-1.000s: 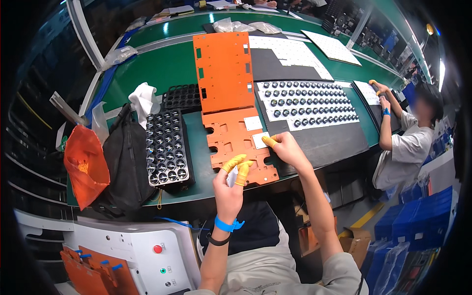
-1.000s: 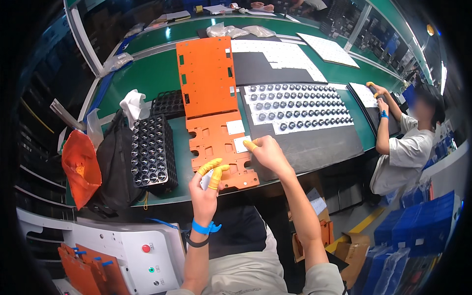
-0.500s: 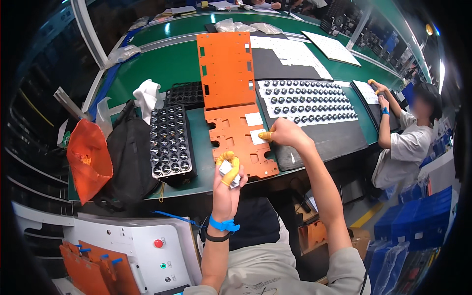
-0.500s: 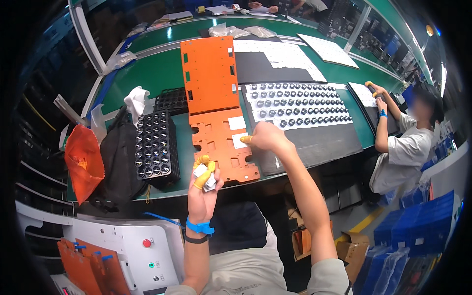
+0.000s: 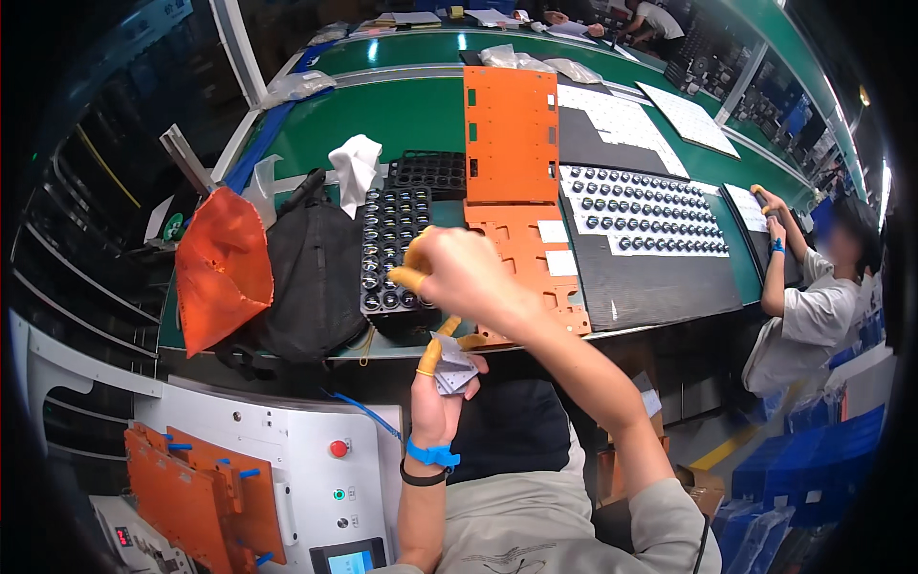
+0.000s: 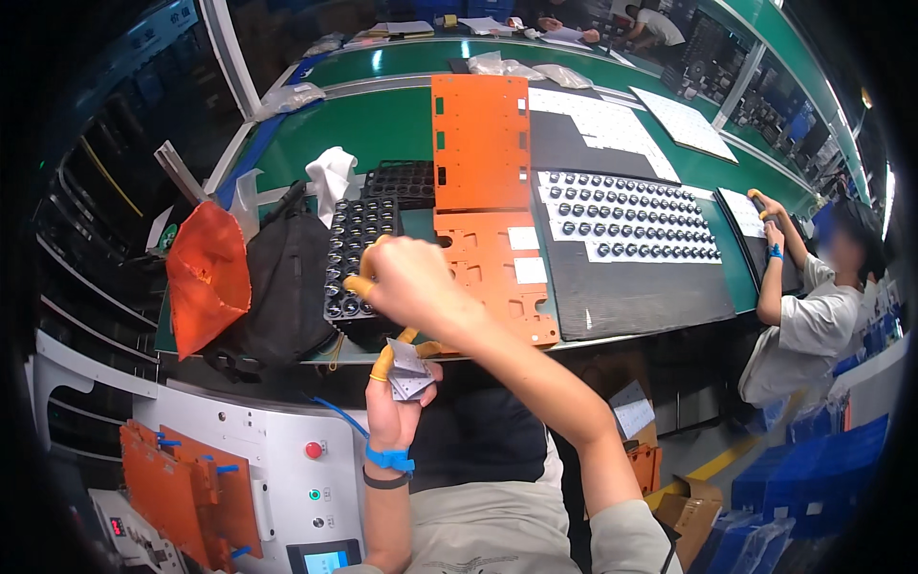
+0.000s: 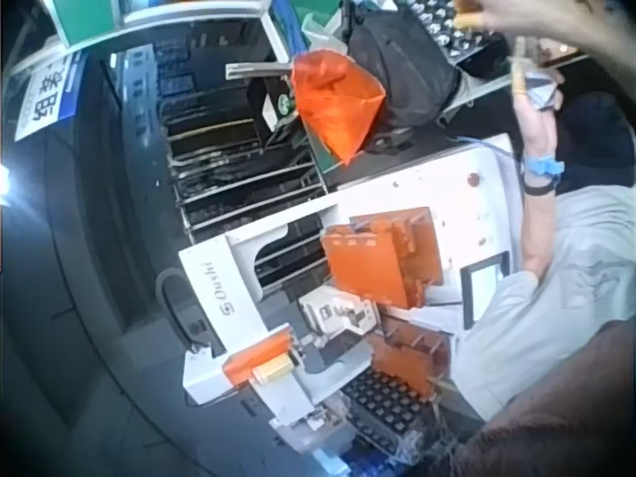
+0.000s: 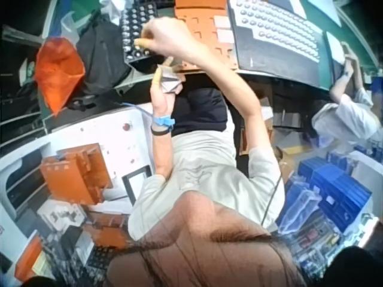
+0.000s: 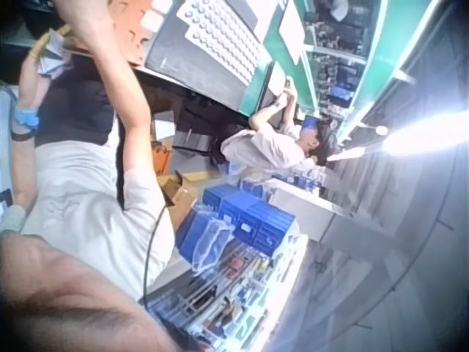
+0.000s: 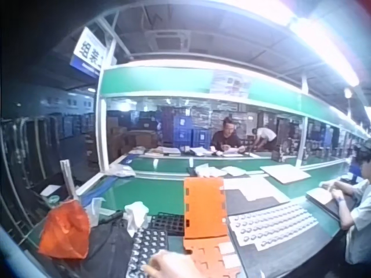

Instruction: The person places small white square components onto an orange tray, then moves the tray to a machine. They then pick up small cylindrical metal objects from a black tray and place them into a white grid. The person repeats this process of placing components and metal objects throughout the clip.

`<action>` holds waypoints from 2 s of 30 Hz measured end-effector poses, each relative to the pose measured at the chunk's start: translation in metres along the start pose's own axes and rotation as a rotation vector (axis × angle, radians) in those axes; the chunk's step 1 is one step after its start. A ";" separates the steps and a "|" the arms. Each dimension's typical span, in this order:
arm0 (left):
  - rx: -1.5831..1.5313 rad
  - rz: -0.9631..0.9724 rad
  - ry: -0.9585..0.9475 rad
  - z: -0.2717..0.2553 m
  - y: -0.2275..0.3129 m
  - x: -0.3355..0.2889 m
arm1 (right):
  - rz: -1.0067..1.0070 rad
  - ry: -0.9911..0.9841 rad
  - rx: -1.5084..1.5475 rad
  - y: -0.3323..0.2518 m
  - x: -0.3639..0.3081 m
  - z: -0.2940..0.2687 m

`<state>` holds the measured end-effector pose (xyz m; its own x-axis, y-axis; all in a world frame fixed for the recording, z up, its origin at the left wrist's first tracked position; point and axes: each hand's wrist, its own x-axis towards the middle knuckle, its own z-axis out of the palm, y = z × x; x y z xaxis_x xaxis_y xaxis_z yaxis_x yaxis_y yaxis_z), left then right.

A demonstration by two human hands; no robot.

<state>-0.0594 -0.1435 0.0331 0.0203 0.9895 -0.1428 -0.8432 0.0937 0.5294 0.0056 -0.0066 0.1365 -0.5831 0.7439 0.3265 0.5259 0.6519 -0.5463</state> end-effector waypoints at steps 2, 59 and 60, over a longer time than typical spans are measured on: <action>0.023 -0.008 -0.053 -0.011 0.000 -0.002 | -0.023 -0.051 -0.108 -0.013 0.005 0.018; 0.580 0.373 -0.123 0.042 -0.021 0.003 | 0.039 -0.041 0.348 0.055 -0.143 -0.064; 0.607 0.406 -0.138 0.043 -0.023 0.004 | 0.033 -0.027 0.328 0.055 -0.143 -0.062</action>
<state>-0.0167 -0.1371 0.0564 -0.1282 0.9603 0.2478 -0.3542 -0.2777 0.8930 0.1564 -0.0681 0.1081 -0.5872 0.7571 0.2863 0.3198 0.5420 -0.7771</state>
